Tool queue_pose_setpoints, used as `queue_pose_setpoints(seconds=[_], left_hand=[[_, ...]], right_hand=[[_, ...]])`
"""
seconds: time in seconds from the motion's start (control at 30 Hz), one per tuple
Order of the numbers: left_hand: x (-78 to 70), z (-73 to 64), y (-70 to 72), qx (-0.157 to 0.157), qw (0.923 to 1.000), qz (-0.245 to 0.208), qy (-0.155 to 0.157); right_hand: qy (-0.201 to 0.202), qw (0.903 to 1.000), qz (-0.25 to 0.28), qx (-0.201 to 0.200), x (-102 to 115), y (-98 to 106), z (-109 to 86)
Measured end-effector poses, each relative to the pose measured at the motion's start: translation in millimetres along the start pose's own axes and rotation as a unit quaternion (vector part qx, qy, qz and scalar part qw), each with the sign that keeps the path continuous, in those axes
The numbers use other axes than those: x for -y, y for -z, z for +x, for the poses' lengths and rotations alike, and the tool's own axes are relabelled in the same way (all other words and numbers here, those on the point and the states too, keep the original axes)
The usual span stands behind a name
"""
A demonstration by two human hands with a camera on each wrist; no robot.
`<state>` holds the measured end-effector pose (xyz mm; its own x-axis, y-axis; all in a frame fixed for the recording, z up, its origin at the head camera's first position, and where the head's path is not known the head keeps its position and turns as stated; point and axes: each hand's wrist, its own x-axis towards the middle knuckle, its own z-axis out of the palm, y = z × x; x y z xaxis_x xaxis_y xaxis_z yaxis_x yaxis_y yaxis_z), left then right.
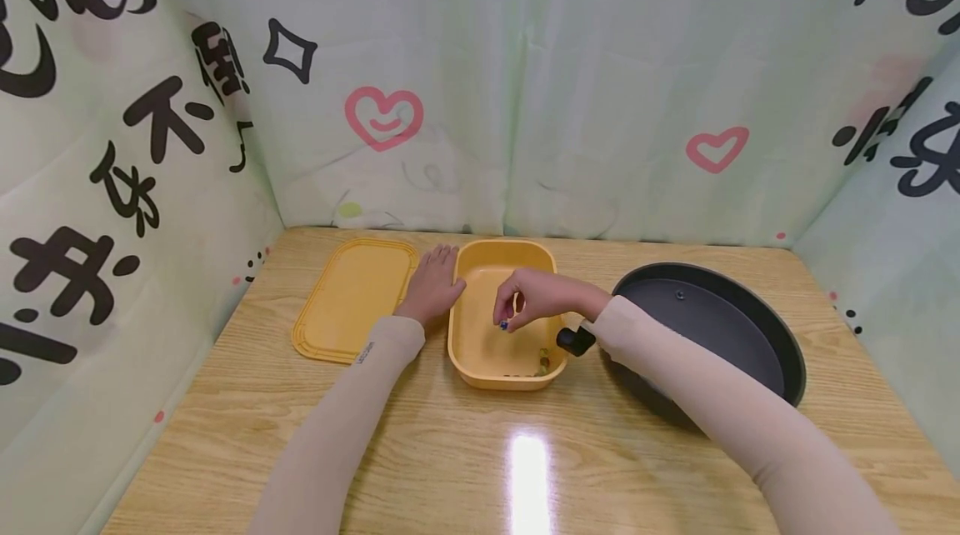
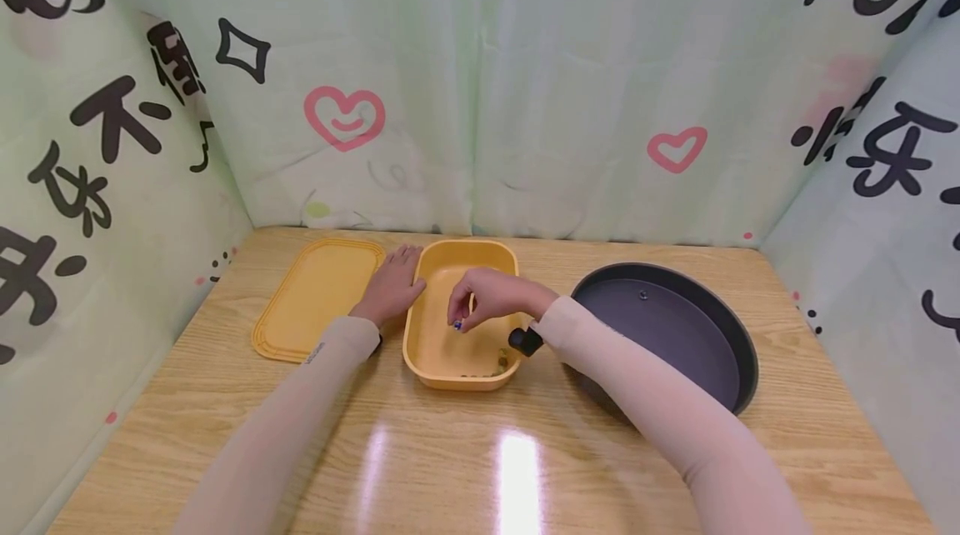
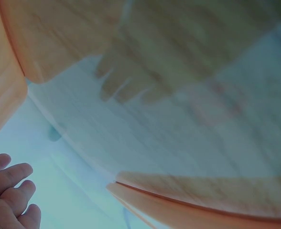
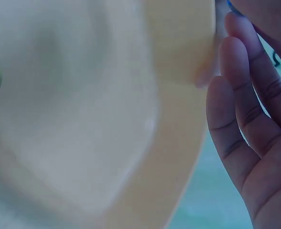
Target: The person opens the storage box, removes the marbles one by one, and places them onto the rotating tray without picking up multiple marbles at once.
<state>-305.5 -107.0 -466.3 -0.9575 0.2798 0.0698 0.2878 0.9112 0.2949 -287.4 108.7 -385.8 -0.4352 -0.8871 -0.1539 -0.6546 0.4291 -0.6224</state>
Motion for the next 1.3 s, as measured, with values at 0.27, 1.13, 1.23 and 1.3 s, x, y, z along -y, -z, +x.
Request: queue_pose_setpoints(seconds=[0.27,1.13,1.23,1.3], left_hand=[[-0.4,-1.1,1.0,0.004,0.9999,-0.012,-0.003],[-1.5,0.6,-0.1,0.007,0.9999,-0.014,0.005],[-1.3,0.9,-0.4,0.006,0.9999,-0.015,0.006],[-1.3,1.0,-0.2,0.005,0.9999,-0.015,0.007]], right_hand=[[-0.019,0.9985,0.009,-0.051,-3.4,19.0,-38.1],[-0.152,0.9597,0.045,-0.232,-60.1,43.6,-183.0],[-0.171,0.9524,0.053,-0.247,-71.8,39.7,-196.6],[-0.181,0.9486,0.057,-0.253,-80.7,36.5,-203.9]])
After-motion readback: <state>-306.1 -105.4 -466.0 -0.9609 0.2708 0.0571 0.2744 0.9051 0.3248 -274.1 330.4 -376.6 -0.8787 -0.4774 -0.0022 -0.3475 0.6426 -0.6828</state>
